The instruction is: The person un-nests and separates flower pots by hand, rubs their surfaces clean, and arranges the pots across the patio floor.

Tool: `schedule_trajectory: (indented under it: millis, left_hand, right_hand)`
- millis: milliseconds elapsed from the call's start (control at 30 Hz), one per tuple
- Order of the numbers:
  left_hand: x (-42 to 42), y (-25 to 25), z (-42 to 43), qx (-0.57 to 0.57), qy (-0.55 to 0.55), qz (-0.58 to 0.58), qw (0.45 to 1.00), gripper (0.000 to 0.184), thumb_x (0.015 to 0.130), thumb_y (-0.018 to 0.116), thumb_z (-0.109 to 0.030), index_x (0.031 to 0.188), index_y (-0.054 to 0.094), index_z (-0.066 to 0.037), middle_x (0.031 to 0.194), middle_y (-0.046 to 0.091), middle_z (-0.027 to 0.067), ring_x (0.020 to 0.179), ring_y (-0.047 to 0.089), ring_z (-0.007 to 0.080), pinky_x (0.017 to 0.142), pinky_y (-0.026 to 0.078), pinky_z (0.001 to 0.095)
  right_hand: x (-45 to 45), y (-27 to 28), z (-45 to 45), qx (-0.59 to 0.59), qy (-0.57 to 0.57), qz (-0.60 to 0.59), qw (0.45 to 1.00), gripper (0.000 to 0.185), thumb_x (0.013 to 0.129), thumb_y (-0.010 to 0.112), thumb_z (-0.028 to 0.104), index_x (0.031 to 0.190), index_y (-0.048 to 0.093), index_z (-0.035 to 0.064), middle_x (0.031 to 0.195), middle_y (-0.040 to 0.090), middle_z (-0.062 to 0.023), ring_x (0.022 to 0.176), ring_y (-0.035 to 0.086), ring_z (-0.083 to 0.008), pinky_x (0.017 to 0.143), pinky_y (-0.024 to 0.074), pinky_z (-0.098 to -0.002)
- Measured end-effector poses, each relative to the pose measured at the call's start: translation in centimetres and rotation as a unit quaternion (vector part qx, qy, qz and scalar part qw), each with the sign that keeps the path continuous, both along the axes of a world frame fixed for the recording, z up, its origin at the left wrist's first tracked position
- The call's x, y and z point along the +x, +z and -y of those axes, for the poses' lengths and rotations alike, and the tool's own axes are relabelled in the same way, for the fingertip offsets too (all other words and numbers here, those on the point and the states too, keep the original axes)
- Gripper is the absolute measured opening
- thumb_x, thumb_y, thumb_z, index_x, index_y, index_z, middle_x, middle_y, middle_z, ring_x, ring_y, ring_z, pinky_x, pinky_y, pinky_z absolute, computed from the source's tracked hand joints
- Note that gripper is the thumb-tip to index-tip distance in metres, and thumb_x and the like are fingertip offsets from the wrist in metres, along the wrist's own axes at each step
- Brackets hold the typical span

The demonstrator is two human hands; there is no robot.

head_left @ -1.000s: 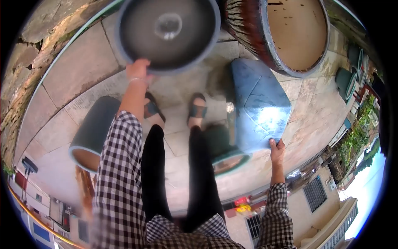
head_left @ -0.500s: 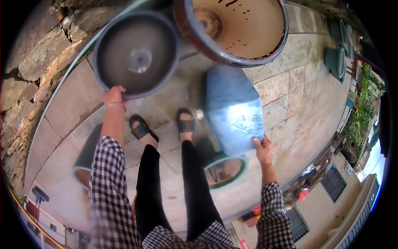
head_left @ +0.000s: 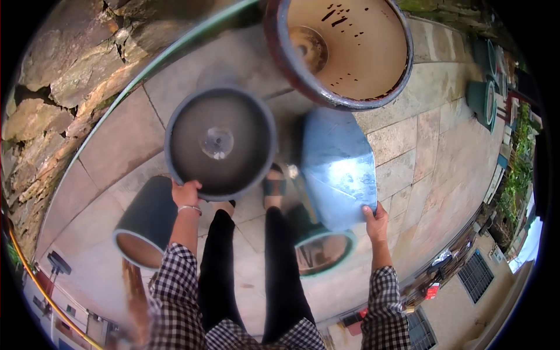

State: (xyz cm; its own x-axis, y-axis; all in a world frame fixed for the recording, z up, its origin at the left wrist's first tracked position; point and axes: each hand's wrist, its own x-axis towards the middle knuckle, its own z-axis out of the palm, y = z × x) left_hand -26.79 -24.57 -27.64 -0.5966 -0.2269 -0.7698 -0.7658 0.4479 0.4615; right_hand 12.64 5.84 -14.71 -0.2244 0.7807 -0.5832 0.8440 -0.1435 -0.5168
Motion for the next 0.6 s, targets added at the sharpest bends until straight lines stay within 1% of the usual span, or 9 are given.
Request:
schedule_trajectory:
  millis: [67, 167, 267, 300, 367, 467, 500, 600]
  left_hand:
    - [1.2, 0.3, 0.2, -0.009, -0.014, 0.012, 1.0, 0.065, 0.058, 0.059, 0.004, 0.122, 0.049, -0.003, 0.085, 0.061, 0.0114, 0.061, 0.057, 0.0212, 0.04, 0.044, 0.0307]
    - [4.0, -1.8, 2.3, -0.014, 0.0, -0.019, 1.0, 0.069, 0.058, 0.058, 0.009, 0.126, 0.046, 0.001, 0.087, 0.06, 0.0106, 0.064, 0.057, 0.0191, 0.046, 0.044, 0.0291]
    - [5.8, -1.8, 2.3, 0.062, 0.071, -0.021, 0.995, 0.066, 0.058, 0.055, 0.014, 0.123, 0.047, 0.004, 0.086, 0.059, 0.0092, 0.064, 0.055, 0.0169, 0.051, 0.045, 0.0282]
    - [6.4, -1.8, 2.2, 0.081, 0.079, -0.033, 0.993, 0.064, 0.059, 0.054, 0.015, 0.122, 0.047, 0.004, 0.086, 0.059, 0.0089, 0.063, 0.055, 0.0168, 0.052, 0.045, 0.0283]
    - [7.5, -1.6, 2.6, 0.114, 0.092, -0.057, 0.988, 0.061, 0.059, 0.052, 0.017, 0.119, 0.049, 0.004, 0.085, 0.059, 0.0083, 0.062, 0.054, 0.0167, 0.053, 0.046, 0.0284]
    - [9.7, -2.6, 4.3, 0.113, 0.129, 0.001, 0.985, 0.048, 0.06, 0.056, 0.011, 0.107, 0.054, -0.001, 0.084, 0.06, 0.0076, 0.071, 0.058, 0.0199, 0.06, 0.047, 0.0302]
    - [10.4, -2.6, 4.5, 0.121, 0.148, 0.007, 0.982, 0.046, 0.061, 0.057, 0.011, 0.106, 0.054, -0.001, 0.084, 0.06, 0.008, 0.072, 0.058, 0.0203, 0.06, 0.048, 0.0308]
    - [12.2, -3.1, 5.2, 0.06, 0.168, 0.086, 0.98, 0.045, 0.062, 0.057, 0.01, 0.106, 0.055, -0.002, 0.085, 0.06, 0.0082, 0.075, 0.058, 0.0211, 0.06, 0.048, 0.0318]
  right_hand:
    - [0.0, 0.0, -0.2, 0.015, 0.015, 0.013, 1.0, 0.024, 0.084, 0.065, 0.019, 0.093, 0.062, -0.0029, 0.073, 0.062, -0.0085, 0.07, 0.053, -0.013, 0.066, 0.0469, -0.0309]
    - [-0.3, 0.8, -0.5, -0.039, 0.014, 0.033, 0.999, 0.033, 0.087, 0.065, 0.024, 0.108, 0.062, -0.0016, 0.091, 0.062, -0.0015, 0.083, 0.052, -0.0102, 0.078, 0.0453, -0.0262]
    - [-0.5, 0.9, -0.4, -0.036, 0.011, 0.048, 0.998, 0.033, 0.086, 0.064, 0.021, 0.108, 0.061, -0.003, 0.093, 0.063, -0.003, 0.085, 0.053, -0.0118, 0.08, 0.0458, -0.0275]
    - [-0.5, 0.6, -0.2, 0.014, 0.025, 0.038, 0.999, 0.027, 0.084, 0.064, 0.019, 0.1, 0.062, -0.0026, 0.084, 0.066, -0.0136, 0.074, 0.058, -0.016, 0.069, 0.0485, -0.0326]
    - [-1.1, 0.9, -0.2, 0.014, 0.037, 0.038, 0.998, 0.027, 0.084, 0.064, 0.019, 0.1, 0.062, -0.0027, 0.084, 0.066, -0.0135, 0.075, 0.058, -0.0161, 0.07, 0.0486, -0.0326]
    - [-0.5, 0.6, -0.3, 0.018, 0.049, 0.04, 0.998, 0.028, 0.084, 0.064, 0.021, 0.1, 0.062, -0.0027, 0.083, 0.066, -0.0134, 0.075, 0.058, -0.016, 0.07, 0.0486, -0.0328]
    - [-0.7, 0.6, -0.4, 0.019, 0.053, 0.041, 0.998, 0.029, 0.084, 0.064, 0.021, 0.1, 0.062, -0.0027, 0.083, 0.066, -0.0134, 0.075, 0.058, -0.016, 0.07, 0.0487, -0.0328]
    - [-1.1, 1.0, -0.5, 0.004, 0.05, 0.047, 0.998, 0.03, 0.084, 0.064, 0.022, 0.101, 0.062, -0.0026, 0.083, 0.066, -0.0125, 0.075, 0.057, -0.0157, 0.071, 0.0487, -0.033]
